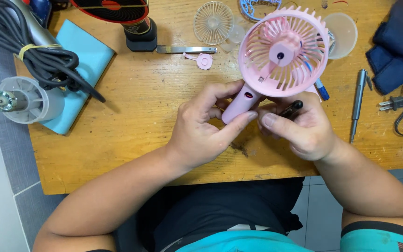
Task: Disassembling and cleaning a small handheld electronic fan on a workbench using a brush and marker.
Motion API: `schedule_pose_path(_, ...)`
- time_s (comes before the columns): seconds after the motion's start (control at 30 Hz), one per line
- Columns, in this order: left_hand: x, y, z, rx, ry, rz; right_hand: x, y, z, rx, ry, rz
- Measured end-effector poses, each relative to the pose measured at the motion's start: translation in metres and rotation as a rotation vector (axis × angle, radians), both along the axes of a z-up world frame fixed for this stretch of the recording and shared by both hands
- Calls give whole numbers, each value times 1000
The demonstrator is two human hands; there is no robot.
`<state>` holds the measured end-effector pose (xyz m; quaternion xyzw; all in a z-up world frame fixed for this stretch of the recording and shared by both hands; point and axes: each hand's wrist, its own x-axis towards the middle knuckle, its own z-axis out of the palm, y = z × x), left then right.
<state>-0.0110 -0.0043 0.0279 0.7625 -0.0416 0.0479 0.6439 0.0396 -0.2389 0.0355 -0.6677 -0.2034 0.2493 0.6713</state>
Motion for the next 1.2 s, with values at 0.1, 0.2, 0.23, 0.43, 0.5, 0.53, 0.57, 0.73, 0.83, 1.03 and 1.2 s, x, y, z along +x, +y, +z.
schedule_pose_path(0.1, 1, 0, 1, -13, 24, -8, -4, -7, -9, -25, 15, -51)
schedule_pose_path(0.2, 4, 1, 2, -96, 104, -31, -2, -6, 0, -154, -165, -43)
schedule_pose_path(0.23, 6, 1, -4, -96, 104, -33, 1, -6, 3, -154, -165, -45)
schedule_pose_path(0.43, 20, 9, -15, -523, 212, -79, 18, -3, 16, -516, -581, -323)
schedule_pose_path(0.5, 19, 10, -19, -545, 293, -64, 25, -5, 3, -700, -847, -206)
schedule_pose_path(0.53, 18, 9, -21, -544, 291, -69, 25, -3, -4, -702, -848, -210)
schedule_pose_path(0.57, 17, 9, -23, -584, 303, -95, 26, 0, -11, -787, -905, -198)
schedule_pose_path(0.73, 15, 6, -34, -653, 318, -107, 35, 32, -11, -1036, -909, -106)
schedule_pose_path(0.83, 15, 2, -46, -605, 392, -59, 38, 40, -15, -1104, -813, -73)
schedule_pose_path(1.03, 21, 0, -74, -481, 293, -102, 38, 22, -34, -1106, -905, -168)
schedule_pose_path(1.2, 24, 9, -59, -160, 383, -122, 34, 6, -31, -1147, -964, -164)
